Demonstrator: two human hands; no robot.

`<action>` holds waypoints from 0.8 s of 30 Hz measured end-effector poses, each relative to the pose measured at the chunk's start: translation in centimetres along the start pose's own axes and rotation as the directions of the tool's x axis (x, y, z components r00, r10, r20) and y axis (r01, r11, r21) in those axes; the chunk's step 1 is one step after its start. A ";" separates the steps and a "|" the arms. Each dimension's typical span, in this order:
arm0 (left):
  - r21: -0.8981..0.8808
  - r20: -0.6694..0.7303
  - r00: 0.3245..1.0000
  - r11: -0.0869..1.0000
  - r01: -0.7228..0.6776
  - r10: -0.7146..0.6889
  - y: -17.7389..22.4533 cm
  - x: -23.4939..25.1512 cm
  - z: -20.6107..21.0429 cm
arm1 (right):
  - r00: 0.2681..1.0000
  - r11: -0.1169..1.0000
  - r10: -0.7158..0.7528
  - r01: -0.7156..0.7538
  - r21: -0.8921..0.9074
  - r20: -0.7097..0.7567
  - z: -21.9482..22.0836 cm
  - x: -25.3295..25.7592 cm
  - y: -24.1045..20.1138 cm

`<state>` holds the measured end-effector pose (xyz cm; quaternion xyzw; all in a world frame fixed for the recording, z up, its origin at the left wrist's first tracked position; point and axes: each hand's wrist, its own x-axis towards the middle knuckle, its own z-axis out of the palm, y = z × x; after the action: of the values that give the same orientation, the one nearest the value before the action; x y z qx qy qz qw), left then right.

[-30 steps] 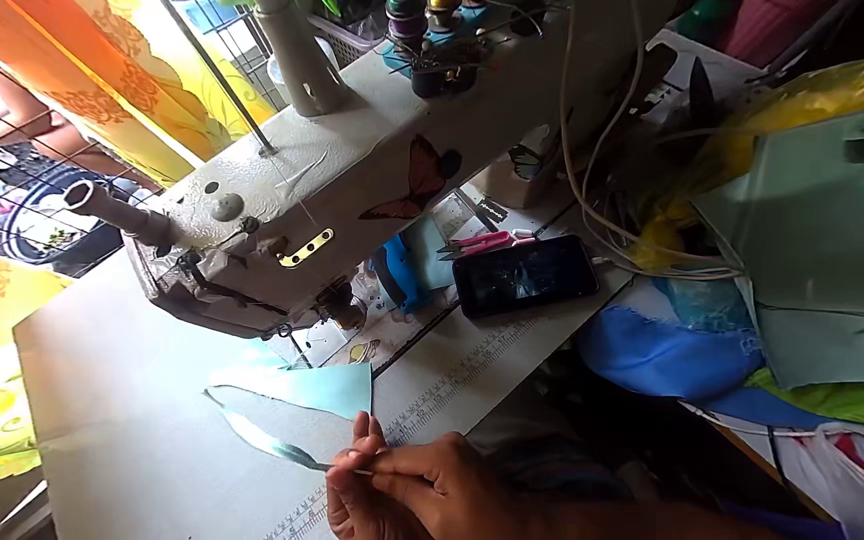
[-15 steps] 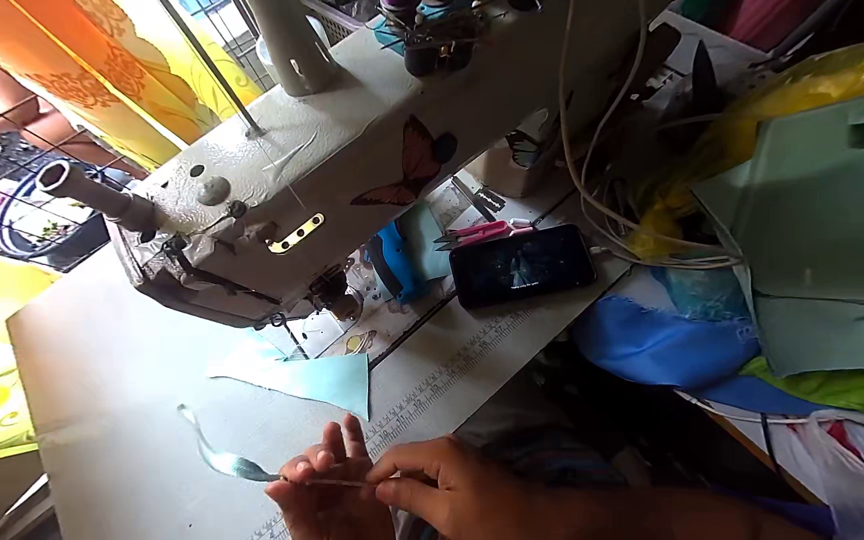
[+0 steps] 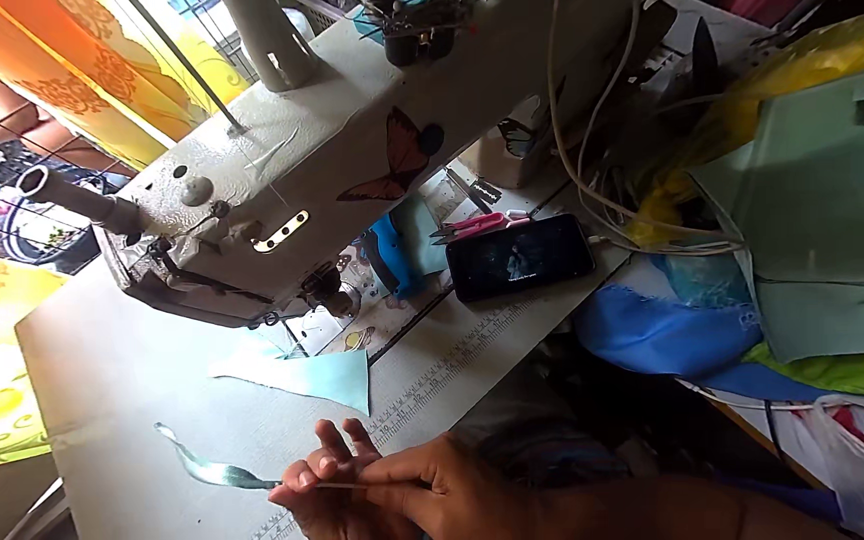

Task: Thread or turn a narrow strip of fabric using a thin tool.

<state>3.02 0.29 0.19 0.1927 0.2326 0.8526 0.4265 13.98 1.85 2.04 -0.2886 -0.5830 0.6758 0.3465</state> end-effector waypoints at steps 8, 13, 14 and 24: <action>-0.070 0.013 0.998 0.995 0.067 -0.066 0.0 0.2 -0.1 | 1.000 1.000 -0.024 0.024 -0.011 0.013 -0.7 0.3 -0.3; 0.031 0.016 0.999 0.999 0.033 -0.034 1.0 0.8 -0.1 | 0.996 0.996 -0.009 0.017 -0.088 0.091 -1.7 0.8 -1.0; 0.022 0.044 0.999 1.000 0.021 -0.022 1.3 0.9 -0.1 | 0.993 0.998 -0.006 0.014 -0.069 0.119 -1.8 0.8 -1.2; -0.166 0.137 0.991 0.986 0.023 0.000 1.5 0.9 0.2 | 0.983 0.997 0.004 -0.019 0.078 0.185 -1.9 0.8 -2.1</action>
<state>1.65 0.30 1.27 0.2130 0.1318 0.8512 0.4612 15.29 3.76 3.83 -0.2140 -0.5838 0.7242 0.2981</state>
